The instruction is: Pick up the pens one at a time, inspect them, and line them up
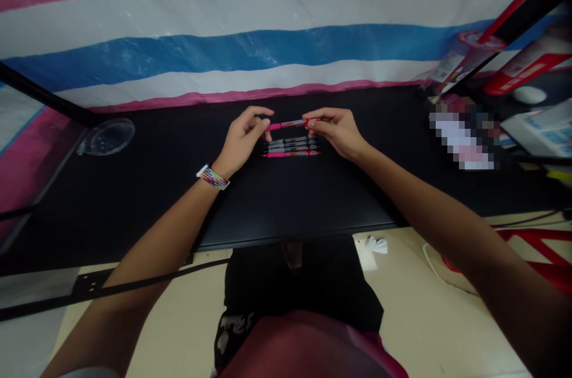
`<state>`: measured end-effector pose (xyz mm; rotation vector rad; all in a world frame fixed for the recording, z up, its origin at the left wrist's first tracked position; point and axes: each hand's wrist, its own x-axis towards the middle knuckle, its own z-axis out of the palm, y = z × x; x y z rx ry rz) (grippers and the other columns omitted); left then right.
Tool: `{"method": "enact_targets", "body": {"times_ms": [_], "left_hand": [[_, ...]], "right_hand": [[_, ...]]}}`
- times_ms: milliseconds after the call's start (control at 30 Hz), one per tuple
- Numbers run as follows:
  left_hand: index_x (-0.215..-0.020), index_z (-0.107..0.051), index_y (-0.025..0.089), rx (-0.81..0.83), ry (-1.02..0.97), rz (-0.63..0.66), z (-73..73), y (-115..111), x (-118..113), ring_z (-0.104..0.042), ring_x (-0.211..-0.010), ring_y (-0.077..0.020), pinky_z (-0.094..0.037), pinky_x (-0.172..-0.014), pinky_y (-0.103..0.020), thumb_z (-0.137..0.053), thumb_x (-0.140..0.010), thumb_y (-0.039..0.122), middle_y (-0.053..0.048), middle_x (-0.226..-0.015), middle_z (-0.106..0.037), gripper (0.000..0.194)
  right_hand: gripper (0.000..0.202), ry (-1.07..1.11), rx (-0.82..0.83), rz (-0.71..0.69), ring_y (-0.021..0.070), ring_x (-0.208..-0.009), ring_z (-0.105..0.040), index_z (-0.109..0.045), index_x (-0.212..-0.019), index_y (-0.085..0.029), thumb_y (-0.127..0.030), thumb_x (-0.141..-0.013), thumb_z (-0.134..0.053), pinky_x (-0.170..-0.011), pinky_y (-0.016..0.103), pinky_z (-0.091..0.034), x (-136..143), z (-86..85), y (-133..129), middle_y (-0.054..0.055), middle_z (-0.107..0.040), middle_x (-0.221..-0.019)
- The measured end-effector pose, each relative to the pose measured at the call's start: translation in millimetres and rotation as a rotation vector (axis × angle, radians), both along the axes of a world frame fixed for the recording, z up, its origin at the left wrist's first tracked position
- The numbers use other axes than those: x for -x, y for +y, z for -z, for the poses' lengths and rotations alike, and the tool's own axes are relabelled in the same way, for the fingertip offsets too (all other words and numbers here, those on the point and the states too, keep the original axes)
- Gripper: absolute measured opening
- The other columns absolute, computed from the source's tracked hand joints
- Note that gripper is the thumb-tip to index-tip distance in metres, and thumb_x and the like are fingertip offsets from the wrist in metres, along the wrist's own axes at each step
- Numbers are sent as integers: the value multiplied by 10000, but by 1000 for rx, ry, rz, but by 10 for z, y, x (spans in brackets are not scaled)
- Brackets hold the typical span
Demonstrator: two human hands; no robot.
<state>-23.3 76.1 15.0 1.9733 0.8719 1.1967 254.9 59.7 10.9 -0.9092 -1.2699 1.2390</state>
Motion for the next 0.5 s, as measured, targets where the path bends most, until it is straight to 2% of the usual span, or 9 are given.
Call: {"method": "enact_targets", "body": {"times_ms": [100,133,233,267,300,400,500], "left_hand": [[-1443,-657,289,-71,-13,-53,29,41,15,-796,-1018,-235,-627,-941,-387,-941,-895,573,-68,-1111,-809,679],[-1435,-669,289,-70,-7,-63,29,44,17,-796,-1045,-239,-628,-955,-390,-947,-890,558,-77,-1147,-814,668],[-1200,-790,254,-18,35,-68,9,23,13,-798,-977,-222,-626,-946,-393,-796,-1027,522,-65,-1039,-831,320],[-1128,-807,245,-21,45,-72,1,12,9,-799,-984,-224,-625,-956,-397,-784,-1033,508,-63,-1034,-835,280],[-1099,-813,242,-35,48,-82,-6,1,4,-800,-1016,-232,-623,-974,-402,-811,-1009,496,-64,-1067,-842,270],[-1203,-804,253,-49,19,-119,-18,-15,-5,-798,-1081,-243,-617,-998,-399,-898,-929,474,-64,-1141,-848,365],[-1094,-835,238,31,35,-104,-25,-22,-7,-790,-912,-212,-614,-901,-376,-806,-1018,473,-50,-941,-840,249]], "right_hand": [[338,1,-4,17,176,-740,-713,-907,-982,-239,-432,-732,-1024,-791,382,-649,4,3,4,36,-817,-874],[341,1,-5,24,179,-749,-714,-904,-981,-239,-435,-729,-1023,-793,385,-653,5,2,3,37,-816,-880],[345,-4,-8,33,185,-760,-715,-901,-977,-240,-446,-727,-1020,-796,390,-658,7,1,2,39,-817,-885],[346,-7,-10,32,184,-751,-712,-901,-976,-241,-450,-728,-1019,-793,391,-657,7,2,3,38,-817,-881],[345,-9,-11,30,182,-740,-709,-901,-976,-242,-452,-729,-1019,-788,390,-656,7,4,4,37,-816,-875],[334,-8,-16,25,178,-729,-706,-903,-975,-247,-445,-731,-1015,-780,382,-649,3,17,13,33,-816,-870],[334,-33,-32,35,187,-750,-711,-897,-979,-254,-448,-732,-1010,-795,393,-650,-7,37,25,34,-817,-890]]}}
